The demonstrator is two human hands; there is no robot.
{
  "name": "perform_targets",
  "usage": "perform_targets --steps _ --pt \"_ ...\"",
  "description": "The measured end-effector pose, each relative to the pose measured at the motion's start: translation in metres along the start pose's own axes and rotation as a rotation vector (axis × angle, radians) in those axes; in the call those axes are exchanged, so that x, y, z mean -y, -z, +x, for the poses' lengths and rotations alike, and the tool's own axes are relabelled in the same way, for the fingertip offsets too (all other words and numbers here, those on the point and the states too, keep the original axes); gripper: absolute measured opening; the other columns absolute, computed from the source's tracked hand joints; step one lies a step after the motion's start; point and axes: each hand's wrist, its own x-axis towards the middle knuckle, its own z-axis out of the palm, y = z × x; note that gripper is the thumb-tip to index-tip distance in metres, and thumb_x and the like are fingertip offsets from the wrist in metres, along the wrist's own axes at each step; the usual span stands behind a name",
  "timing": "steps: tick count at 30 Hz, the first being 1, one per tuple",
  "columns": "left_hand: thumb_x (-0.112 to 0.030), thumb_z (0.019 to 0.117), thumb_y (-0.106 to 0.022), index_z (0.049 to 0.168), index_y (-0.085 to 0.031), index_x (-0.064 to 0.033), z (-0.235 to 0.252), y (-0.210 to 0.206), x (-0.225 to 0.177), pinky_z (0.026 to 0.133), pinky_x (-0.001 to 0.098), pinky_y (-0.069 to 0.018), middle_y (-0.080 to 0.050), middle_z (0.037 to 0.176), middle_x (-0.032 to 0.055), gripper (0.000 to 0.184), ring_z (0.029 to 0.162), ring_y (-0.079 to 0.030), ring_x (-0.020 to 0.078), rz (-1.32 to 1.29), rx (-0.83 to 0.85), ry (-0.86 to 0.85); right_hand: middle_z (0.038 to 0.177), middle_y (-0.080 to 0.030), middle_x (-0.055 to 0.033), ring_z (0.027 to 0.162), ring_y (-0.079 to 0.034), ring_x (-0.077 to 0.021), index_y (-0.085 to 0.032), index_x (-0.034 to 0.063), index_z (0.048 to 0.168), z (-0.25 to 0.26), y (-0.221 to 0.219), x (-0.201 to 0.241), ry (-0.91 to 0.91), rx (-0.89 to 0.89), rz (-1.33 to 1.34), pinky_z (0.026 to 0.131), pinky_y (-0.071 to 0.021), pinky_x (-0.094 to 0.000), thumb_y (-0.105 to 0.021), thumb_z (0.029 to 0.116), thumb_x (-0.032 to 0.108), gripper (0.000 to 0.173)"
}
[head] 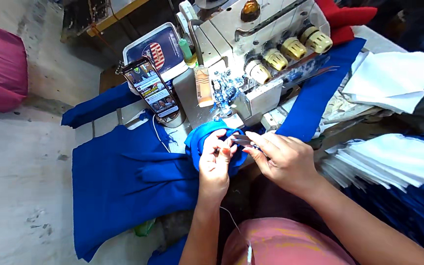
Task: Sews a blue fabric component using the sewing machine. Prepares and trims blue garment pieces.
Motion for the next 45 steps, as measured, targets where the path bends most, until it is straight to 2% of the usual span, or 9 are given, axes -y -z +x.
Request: perform_targets --steps 14,19,24,26,28,35,38,42,45 --pt "-0.008 0.0987 -0.061 0.093 -0.065 -0.0111 -0.003 0.008 0.004 0.096 0.0318 -0.0583 -0.061 0.131 0.0013 0.008 0.116 -0.065 0.0110 0.190 0.064 -0.098 0.071 -0.065 -0.0076 0.061 -0.061 -0.0195 -0.079 0.0058 0.107 0.002 -0.011 -0.002 -0.064 -0.014 0.125 0.052 -0.0457 -0.0324 -0.056 0.1029 0.027 0.032" --pt "-0.046 0.1050 -0.051 0.098 -0.068 -0.0211 0.000 0.017 -0.014 0.069 0.0106 -0.0492 -0.065 0.097 -0.0152 0.031 0.084 -0.059 -0.0080 0.387 0.208 -0.314 0.095 -0.066 -0.0059 0.077 -0.058 -0.0008 -0.065 -0.0003 0.118 0.001 -0.016 -0.006 -0.380 -0.005 0.609 0.068 -0.0500 -0.0166 -0.074 0.0911 0.037 0.047" --pt "-0.009 0.1002 -0.057 0.114 -0.065 0.0119 0.030 0.003 -0.037 0.072 0.0190 -0.0569 -0.069 0.108 0.0170 0.027 0.080 -0.067 0.0058 1.067 0.093 -0.473 0.101 -0.071 -0.0186 0.090 -0.069 -0.0191 -0.068 -0.0093 0.106 0.008 -0.016 0.009 -0.413 -0.002 0.724 0.082 -0.0580 -0.0331 -0.074 0.0849 0.003 0.025" --pt "-0.010 0.0986 -0.059 0.118 -0.067 0.0136 0.046 0.003 -0.035 0.079 0.0422 -0.0561 -0.069 0.103 0.0303 0.032 0.086 -0.069 0.0324 1.289 0.152 -0.457 0.099 -0.071 -0.0220 0.090 -0.071 -0.0274 -0.070 -0.0112 0.101 0.008 -0.015 0.011 -0.345 -0.038 0.701 0.079 -0.0590 -0.0410 -0.072 0.0805 -0.004 0.021" --pt "-0.011 0.0959 -0.062 0.105 -0.073 0.0106 0.054 0.006 -0.031 0.075 0.0485 -0.0537 -0.066 0.092 0.0296 0.026 0.080 -0.065 0.0385 1.350 0.187 -0.462 0.095 -0.071 -0.0209 0.085 -0.072 -0.0280 -0.071 -0.0097 0.096 0.007 -0.018 0.010 -0.265 -0.073 0.658 0.072 -0.0589 -0.0419 -0.072 0.0812 -0.003 0.016" --pt "-0.004 0.0997 -0.054 0.095 -0.067 0.0124 0.045 0.002 -0.046 0.074 0.0460 -0.0545 -0.066 0.091 0.0292 0.022 0.079 -0.066 0.0363 1.343 0.189 -0.371 0.091 -0.070 -0.0173 0.081 -0.071 -0.0230 -0.070 -0.0050 0.089 -0.005 -0.035 0.002 -0.086 -0.207 0.526 0.064 -0.0579 -0.0336 -0.065 0.0848 0.000 0.009" --pt "-0.006 0.1043 -0.048 0.107 -0.061 0.0153 0.035 0.005 -0.051 0.065 0.0285 -0.0590 -0.065 0.098 0.0228 0.025 0.075 -0.069 0.0147 1.112 0.131 -0.199 0.093 -0.070 -0.0175 0.080 -0.071 -0.0230 -0.070 -0.0049 0.090 -0.007 -0.033 0.008 -0.127 -0.204 0.528 0.064 -0.0581 -0.0341 -0.066 0.0839 0.001 0.010" --pt "-0.004 0.1036 -0.045 0.113 -0.055 0.0111 0.017 0.001 -0.046 0.072 0.0200 -0.0612 -0.065 0.113 0.0076 0.021 0.093 -0.068 -0.0013 0.742 0.053 -0.124 0.110 -0.069 -0.0204 0.093 -0.070 -0.0263 -0.069 -0.0048 0.123 -0.005 -0.002 0.024 -0.329 -0.051 0.671 0.076 -0.0590 -0.0427 -0.077 0.0885 0.023 0.045" --pt "-0.003 0.1030 -0.044 0.108 -0.052 0.0046 0.007 0.005 -0.030 0.081 0.0233 -0.0611 -0.062 0.118 0.0025 0.012 0.101 -0.066 0.0014 0.525 0.055 -0.154 0.104 -0.070 -0.0170 0.084 -0.069 -0.0230 -0.070 0.0003 0.126 -0.005 0.007 0.029 -0.318 -0.022 0.595 0.070 -0.0583 -0.0409 -0.068 0.0954 0.028 0.042"
